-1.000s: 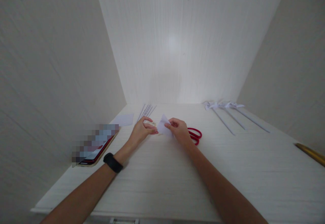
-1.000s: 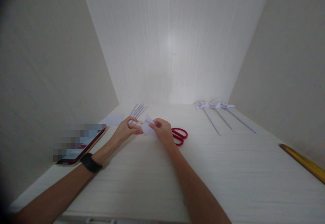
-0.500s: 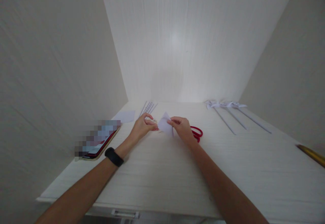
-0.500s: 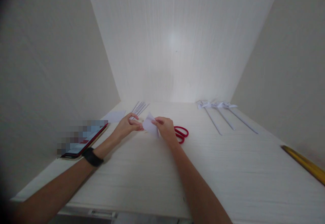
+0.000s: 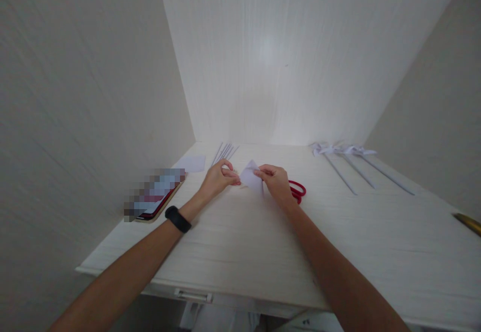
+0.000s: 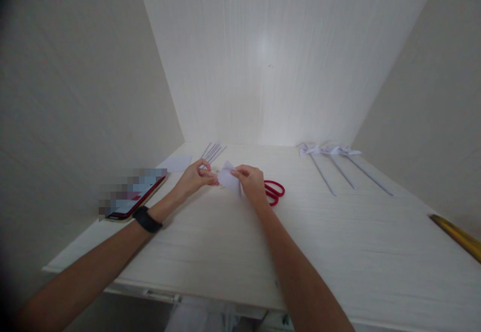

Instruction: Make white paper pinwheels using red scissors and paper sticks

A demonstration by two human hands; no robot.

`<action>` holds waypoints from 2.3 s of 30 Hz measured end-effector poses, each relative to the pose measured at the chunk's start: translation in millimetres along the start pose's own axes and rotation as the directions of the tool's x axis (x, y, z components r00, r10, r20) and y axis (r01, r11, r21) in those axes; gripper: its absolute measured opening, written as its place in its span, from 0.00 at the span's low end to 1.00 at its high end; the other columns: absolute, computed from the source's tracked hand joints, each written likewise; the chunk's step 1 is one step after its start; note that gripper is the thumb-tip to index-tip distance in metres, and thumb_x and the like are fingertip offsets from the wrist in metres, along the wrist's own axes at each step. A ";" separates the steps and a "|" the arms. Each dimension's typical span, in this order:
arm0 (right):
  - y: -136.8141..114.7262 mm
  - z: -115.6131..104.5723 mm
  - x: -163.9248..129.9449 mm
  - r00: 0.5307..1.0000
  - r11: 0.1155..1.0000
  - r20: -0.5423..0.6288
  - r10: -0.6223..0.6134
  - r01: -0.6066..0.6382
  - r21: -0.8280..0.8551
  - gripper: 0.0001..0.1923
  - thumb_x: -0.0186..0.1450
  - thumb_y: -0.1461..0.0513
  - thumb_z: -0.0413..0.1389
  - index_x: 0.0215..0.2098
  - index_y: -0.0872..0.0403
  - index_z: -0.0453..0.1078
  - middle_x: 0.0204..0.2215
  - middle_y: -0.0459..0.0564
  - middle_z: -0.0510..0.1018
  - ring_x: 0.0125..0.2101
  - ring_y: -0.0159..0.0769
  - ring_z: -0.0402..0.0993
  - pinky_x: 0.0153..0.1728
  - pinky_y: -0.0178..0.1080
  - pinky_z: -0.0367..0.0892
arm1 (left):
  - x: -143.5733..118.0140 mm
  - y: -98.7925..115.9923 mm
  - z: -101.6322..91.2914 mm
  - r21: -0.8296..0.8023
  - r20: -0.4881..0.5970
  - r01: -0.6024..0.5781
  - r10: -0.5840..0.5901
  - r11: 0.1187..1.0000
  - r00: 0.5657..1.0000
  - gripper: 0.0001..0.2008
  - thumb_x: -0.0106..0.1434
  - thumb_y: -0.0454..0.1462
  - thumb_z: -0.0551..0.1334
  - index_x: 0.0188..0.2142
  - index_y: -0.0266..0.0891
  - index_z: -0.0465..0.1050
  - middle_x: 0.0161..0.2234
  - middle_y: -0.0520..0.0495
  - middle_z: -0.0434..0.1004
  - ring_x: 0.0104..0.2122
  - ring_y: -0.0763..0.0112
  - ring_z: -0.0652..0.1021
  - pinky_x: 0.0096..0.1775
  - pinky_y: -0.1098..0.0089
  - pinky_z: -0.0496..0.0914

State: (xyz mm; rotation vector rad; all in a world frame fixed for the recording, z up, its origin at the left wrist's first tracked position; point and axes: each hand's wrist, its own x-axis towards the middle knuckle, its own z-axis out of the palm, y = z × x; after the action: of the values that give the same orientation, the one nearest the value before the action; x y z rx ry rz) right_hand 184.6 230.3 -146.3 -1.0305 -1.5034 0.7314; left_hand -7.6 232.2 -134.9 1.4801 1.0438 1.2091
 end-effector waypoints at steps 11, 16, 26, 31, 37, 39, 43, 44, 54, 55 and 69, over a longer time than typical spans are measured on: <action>-8.1 -0.9 -1.6 1.000 1.000 0.008 -0.001 0.001 -0.002 0.09 0.53 0.56 0.58 0.21 0.53 0.72 0.21 0.46 0.76 0.25 0.34 0.68 0.30 0.36 0.62 | -0.8 -2.5 0.6 0.026 -0.028 -0.019 0.019 0.999 0.999 0.19 0.44 0.31 0.70 0.32 0.39 0.61 0.22 0.51 0.80 0.24 0.67 0.81 0.31 0.69 0.74; -6.7 -1.2 -1.3 1.000 1.000 0.011 -0.015 0.015 -0.009 0.09 0.53 0.56 0.58 0.21 0.53 0.72 0.21 0.45 0.75 0.25 0.34 0.68 0.31 0.36 0.62 | -2.5 1.2 1.9 0.009 -0.015 -0.007 0.008 1.000 1.000 0.19 0.44 0.30 0.70 0.31 0.39 0.62 0.22 0.52 0.80 0.24 0.67 0.81 0.31 0.69 0.74; -3.8 -2.0 -1.5 1.000 1.000 -0.012 -0.008 0.008 0.029 0.10 0.54 0.55 0.59 0.22 0.54 0.71 0.21 0.45 0.74 0.25 0.34 0.68 0.30 0.36 0.62 | -6.3 5.3 3.7 -0.047 0.010 0.029 -0.029 0.998 1.000 0.18 0.45 0.31 0.71 0.34 0.38 0.65 0.24 0.51 0.80 0.26 0.68 0.81 0.32 0.71 0.72; 0.8 -2.1 -0.4 1.000 0.999 -0.026 -0.002 0.004 0.054 0.10 0.54 0.55 0.59 0.24 0.54 0.72 0.23 0.45 0.76 0.26 0.34 0.69 0.31 0.36 0.63 | -9.9 8.6 5.2 -0.117 0.020 0.076 -0.074 0.990 0.997 0.18 0.46 0.33 0.71 0.35 0.37 0.67 0.25 0.50 0.80 0.27 0.69 0.81 0.35 0.70 0.73; 1.3 -1.4 0.0 1.000 0.998 -0.029 -0.013 0.014 0.062 0.10 0.54 0.55 0.59 0.24 0.54 0.72 0.23 0.46 0.76 0.27 0.35 0.70 0.32 0.37 0.63 | -11.9 14.5 6.7 -0.104 0.011 0.092 -0.091 0.990 0.996 0.17 0.46 0.32 0.70 0.35 0.37 0.67 0.24 0.50 0.80 0.26 0.70 0.80 0.34 0.71 0.72; 0.8 -1.1 -0.1 1.000 0.997 -0.022 -0.011 0.012 0.071 0.10 0.54 0.55 0.59 0.25 0.55 0.73 0.24 0.47 0.77 0.27 0.35 0.70 0.32 0.37 0.64 | -11.2 15.1 6.7 -0.085 -0.002 0.093 -0.093 0.992 0.996 0.17 0.46 0.31 0.69 0.34 0.37 0.67 0.22 0.50 0.80 0.25 0.70 0.80 0.33 0.71 0.72; -0.9 -0.8 -0.6 1.000 0.998 -0.022 0.004 -0.002 0.064 0.10 0.53 0.55 0.59 0.24 0.54 0.72 0.24 0.46 0.76 0.26 0.35 0.69 0.31 0.37 0.63 | -11.0 15.9 6.4 -0.047 0.014 0.081 -0.081 0.996 0.997 0.17 0.45 0.30 0.69 0.34 0.37 0.67 0.22 0.50 0.79 0.25 0.70 0.79 0.32 0.72 0.71; -1.6 -0.9 -0.9 1.000 0.998 -0.020 0.004 -0.003 0.065 0.11 0.53 0.54 0.59 0.24 0.54 0.72 0.23 0.46 0.76 0.26 0.35 0.69 0.31 0.37 0.63 | -11.1 16.2 6.4 -0.044 0.019 0.078 -0.077 0.996 0.997 0.17 0.45 0.30 0.69 0.34 0.37 0.67 0.22 0.50 0.80 0.25 0.70 0.79 0.31 0.72 0.71; -2.9 -1.3 -1.5 1.000 0.998 -0.009 -0.003 0.003 0.062 0.13 0.56 0.53 0.57 0.26 0.54 0.72 0.26 0.47 0.76 0.28 0.35 0.69 0.33 0.38 0.63 | -10.8 19.0 5.1 -0.135 -0.137 0.041 -0.060 0.990 0.989 0.16 0.44 0.31 0.70 0.31 0.36 0.67 0.23 0.49 0.80 0.26 0.71 0.80 0.35 0.71 0.72; -1.8 -1.0 -1.2 1.000 0.998 -0.010 -0.003 0.004 0.063 0.13 0.56 0.52 0.57 0.27 0.54 0.72 0.27 0.48 0.77 0.29 0.36 0.70 0.34 0.38 0.64 | -10.5 18.8 4.5 -0.143 -0.154 0.033 -0.055 0.989 0.987 0.16 0.44 0.31 0.70 0.31 0.36 0.66 0.23 0.49 0.80 0.26 0.71 0.80 0.35 0.71 0.73; -2.5 -2.9 -0.6 0.999 1.000 -0.035 -0.014 0.014 0.011 0.12 0.55 0.53 0.57 0.27 0.54 0.73 0.26 0.49 0.78 0.29 0.37 0.70 0.33 0.39 0.65 | -9.2 17.1 3.8 -0.141 -0.194 0.012 -0.039 0.990 0.980 0.15 0.44 0.32 0.70 0.29 0.37 0.67 0.23 0.50 0.79 0.26 0.70 0.80 0.34 0.71 0.73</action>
State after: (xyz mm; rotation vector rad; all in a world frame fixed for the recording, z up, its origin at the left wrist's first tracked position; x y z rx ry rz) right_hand 186.9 228.4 -143.8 -1.0187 -1.4733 0.7078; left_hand -4.3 219.2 -120.4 1.2551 1.0811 1.4021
